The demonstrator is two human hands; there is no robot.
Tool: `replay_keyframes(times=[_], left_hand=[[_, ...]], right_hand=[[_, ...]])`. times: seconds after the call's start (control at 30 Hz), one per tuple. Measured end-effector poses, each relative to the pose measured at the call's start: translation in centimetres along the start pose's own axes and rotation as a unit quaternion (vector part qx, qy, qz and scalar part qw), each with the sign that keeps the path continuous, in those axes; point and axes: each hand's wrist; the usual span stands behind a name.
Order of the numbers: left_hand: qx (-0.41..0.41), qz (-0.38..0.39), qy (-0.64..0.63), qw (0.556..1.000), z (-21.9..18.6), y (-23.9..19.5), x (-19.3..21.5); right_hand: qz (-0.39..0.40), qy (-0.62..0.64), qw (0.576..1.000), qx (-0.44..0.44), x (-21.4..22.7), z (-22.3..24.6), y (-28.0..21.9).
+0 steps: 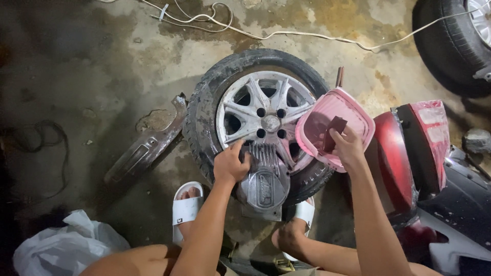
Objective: The person sands a metal engine part with a piece of sandpaper, dipping the sandpaper into a pink bowl of liquid.
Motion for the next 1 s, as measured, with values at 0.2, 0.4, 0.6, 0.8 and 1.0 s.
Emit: replay_keyframes(times=[0.2, 0.4, 0.6, 0.8, 1.0], left_hand=[[0.004, 0.013, -0.002, 1.000, -0.3, -0.5, 0.7], [-0.008, -0.019, -0.017, 1.000, -0.7, -0.5, 1.1], [-0.016, -0.047, -0.012, 0.999, -0.8, -0.7, 1.1], [-0.020, -0.045, -0.033, 0.998, -0.7, -0.6, 1.0], [-0.011, -0.021, -0.015, 1.000, -0.3, -0.3, 0.7]], right_hand=[[0.012, 0.003, 1.000, 0.019, 0.6, -0.7, 0.7], [0.019, 0.015, 0.997, 0.075, -1.1, 3.4, -1.5], [0.010, -0.154, 0.976, 0.154, -4.0, 4.8, -4.2], [-0.003, -0.173, 0.966, 0.190, -6.2, 3.6, -4.1], [-0.058, -0.254, 0.936, 0.239, -4.3, 2.7, -4.0]])
Point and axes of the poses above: each hand's wrist, its own y-axis towards the middle knuckle, its own x-axis out of the back of the hand, z = x × y, and after that the axes turned 3 degrees about y, right-handed
